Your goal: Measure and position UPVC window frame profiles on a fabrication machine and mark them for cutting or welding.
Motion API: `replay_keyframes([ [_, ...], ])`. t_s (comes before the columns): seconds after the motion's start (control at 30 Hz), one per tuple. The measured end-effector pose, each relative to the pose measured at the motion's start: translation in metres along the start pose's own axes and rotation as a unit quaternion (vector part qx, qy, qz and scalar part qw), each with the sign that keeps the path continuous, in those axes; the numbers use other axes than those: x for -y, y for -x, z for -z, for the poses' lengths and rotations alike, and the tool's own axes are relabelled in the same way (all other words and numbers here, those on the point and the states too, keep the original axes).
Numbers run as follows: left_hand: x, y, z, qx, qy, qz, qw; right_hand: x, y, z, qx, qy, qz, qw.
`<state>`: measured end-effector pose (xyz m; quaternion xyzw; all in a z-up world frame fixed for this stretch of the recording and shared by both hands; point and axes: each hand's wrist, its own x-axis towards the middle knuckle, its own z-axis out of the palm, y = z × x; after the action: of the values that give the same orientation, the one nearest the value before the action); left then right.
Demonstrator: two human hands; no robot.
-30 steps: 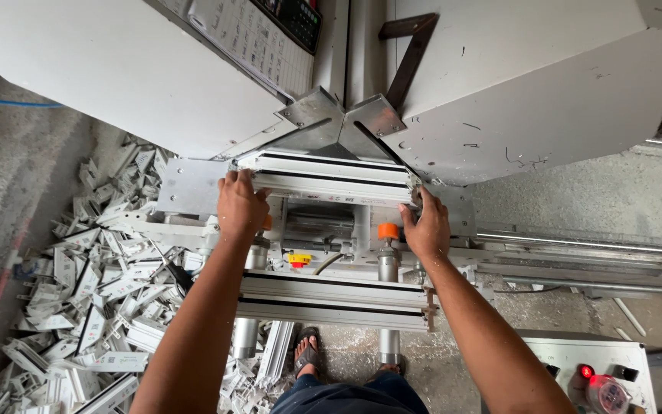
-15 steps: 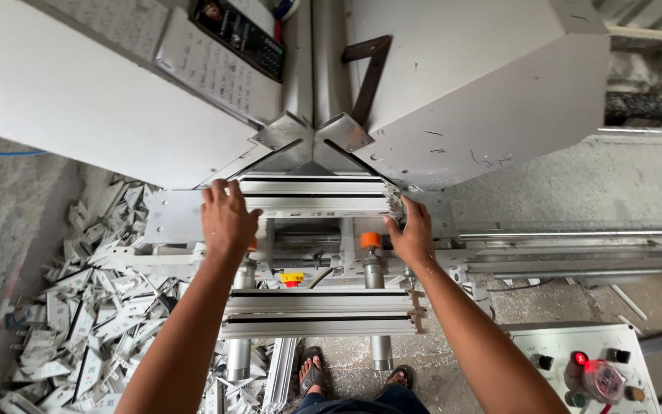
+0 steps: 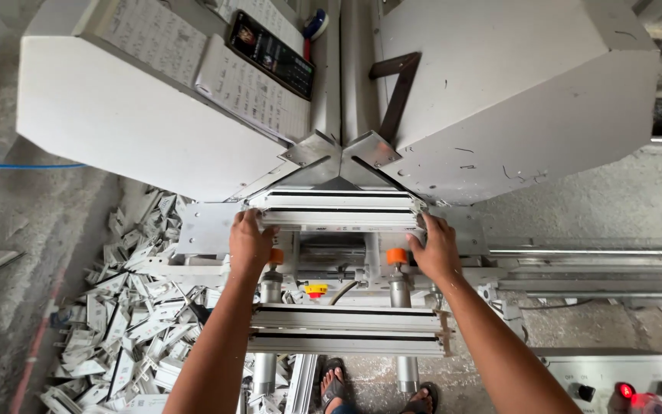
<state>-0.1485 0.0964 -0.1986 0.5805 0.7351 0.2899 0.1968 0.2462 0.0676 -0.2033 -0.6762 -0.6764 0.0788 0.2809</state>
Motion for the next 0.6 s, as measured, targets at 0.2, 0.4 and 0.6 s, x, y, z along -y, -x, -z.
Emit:
replay_keyframes([
  [0.2,0.000,0.005,0.000,-0.063,-0.020,-0.054,0.996,0.002,-0.001,-0.007,-0.058,-0.012,0.005,0.998],
  [0.4,0.002,0.003,-0.001,-0.051,-0.061,-0.068,0.995,0.014,0.001,0.001,-0.049,-0.004,-0.009,0.999],
  [0.6,0.002,0.002,0.000,-0.038,-0.071,-0.061,0.995,0.013,0.001,0.000,-0.041,0.014,-0.015,0.999],
])
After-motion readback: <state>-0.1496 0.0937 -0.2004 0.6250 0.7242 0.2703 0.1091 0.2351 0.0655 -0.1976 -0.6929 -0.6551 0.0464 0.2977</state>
